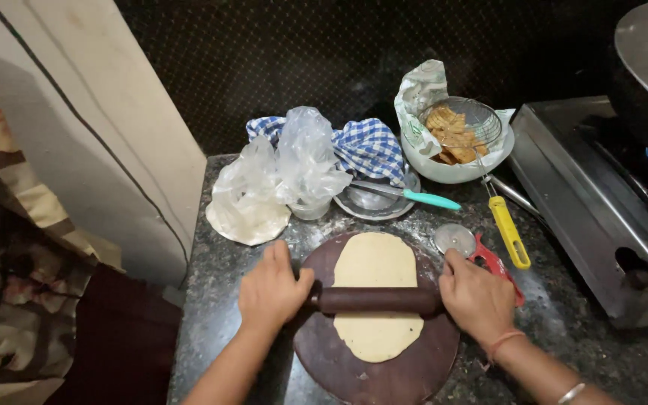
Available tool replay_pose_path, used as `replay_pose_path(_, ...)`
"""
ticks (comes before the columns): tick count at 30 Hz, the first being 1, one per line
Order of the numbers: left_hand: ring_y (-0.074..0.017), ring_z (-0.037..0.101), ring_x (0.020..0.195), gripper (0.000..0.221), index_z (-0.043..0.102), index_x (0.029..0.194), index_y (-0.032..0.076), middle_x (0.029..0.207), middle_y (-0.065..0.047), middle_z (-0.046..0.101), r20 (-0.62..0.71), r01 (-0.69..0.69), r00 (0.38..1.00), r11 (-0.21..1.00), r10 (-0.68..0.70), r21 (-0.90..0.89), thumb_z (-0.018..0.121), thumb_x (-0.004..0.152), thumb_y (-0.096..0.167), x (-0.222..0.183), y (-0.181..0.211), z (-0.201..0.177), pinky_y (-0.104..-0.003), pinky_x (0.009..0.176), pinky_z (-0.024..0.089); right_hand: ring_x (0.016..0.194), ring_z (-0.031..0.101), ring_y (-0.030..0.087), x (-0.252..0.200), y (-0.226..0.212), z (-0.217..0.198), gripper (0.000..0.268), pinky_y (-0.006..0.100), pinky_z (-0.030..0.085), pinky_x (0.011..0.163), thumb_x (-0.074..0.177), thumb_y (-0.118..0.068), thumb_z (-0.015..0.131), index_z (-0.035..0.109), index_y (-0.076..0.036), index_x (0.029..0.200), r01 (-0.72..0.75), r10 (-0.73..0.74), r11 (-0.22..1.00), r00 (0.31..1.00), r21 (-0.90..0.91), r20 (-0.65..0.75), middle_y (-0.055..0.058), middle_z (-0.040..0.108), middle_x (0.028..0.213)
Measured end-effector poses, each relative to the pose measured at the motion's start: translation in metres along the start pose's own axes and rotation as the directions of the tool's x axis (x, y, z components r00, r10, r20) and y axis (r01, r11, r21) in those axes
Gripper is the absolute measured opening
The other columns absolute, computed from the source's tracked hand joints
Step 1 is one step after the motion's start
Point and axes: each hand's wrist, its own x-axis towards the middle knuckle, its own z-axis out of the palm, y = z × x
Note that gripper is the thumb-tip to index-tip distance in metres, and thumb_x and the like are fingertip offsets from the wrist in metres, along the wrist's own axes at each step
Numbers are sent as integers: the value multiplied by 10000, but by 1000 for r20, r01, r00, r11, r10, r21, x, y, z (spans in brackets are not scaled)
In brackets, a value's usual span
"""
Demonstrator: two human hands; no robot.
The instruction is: The recorder rolls out dough with a pin and fries small pieces of it in a pan of oil.
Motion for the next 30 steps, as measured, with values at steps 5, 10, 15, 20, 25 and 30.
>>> replay_pose_path(5, -413, 667, 823, 408, 552, 961, 55, 905, -184, 659, -88, -41, 995, 999, 38, -26, 644, 797, 418, -40, -9, -4, -536, 716, 526, 648, 705, 324, -40, -14, -23, 161, 492, 530, 588, 925, -320, 506, 569, -184, 983, -45, 56, 997, 984, -68, 171, 48, 714, 809)
replay_pose_path(10, -383, 665, 749, 296, 566, 868, 79, 798, -147, 663, -87, -29, 996, 999, 31, 26, 632, 800, 360, -88, -15, -6, -530, 684, 512, 681, 714, 310, -70, -11, -30, 171, 474, 546, 588, 857, -326, 535, 564, -211, 979, -3, -3, 999, 986, 38, 164, 22, 717, 847)
replay_pose_path(15, -352, 677, 659, 225, 587, 877, 130, 745, -113, 669, -64, 2, 998, 991, 7, 137, 603, 813, 346, -111, -16, 2, -524, 633, 513, 738, 733, 284, -79, -2, -27, 181, 468, 556, 609, 856, -331, 538, 560, -218, 996, -14, 1, 998, 973, 56, 232, 10, 711, 881)
replay_pose_path(20, -354, 690, 563, 239, 609, 907, 148, 738, -97, 679, -42, -6, 999, 973, 16, 230, 597, 776, 347, -99, -6, -3, -522, 589, 523, 791, 737, 304, -81, 10, -11, 352, 481, 582, 667, 814, -393, 549, 572, -288, 1149, -147, 150, 989, 920, -34, 363, -29, 733, 1038)
replay_pose_path(25, -376, 684, 587, 274, 597, 938, 112, 773, -127, 687, -60, -7, 998, 990, 15, 144, 596, 819, 360, -50, 0, 2, -517, 588, 547, 778, 722, 349, -32, -1, -21, 157, 521, 553, 683, 894, -306, 518, 548, -184, 987, -110, 99, 993, 964, 32, 248, 54, 737, 939)
replay_pose_path(30, -398, 682, 637, 355, 571, 978, 63, 832, -175, 677, -32, -8, 999, 995, 12, 96, 619, 827, 381, -21, 5, 2, -530, 582, 545, 760, 701, 380, -14, -7, -24, 196, 541, 538, 644, 874, -290, 539, 548, -146, 1007, -87, 77, 993, 988, 76, 134, 77, 737, 904)
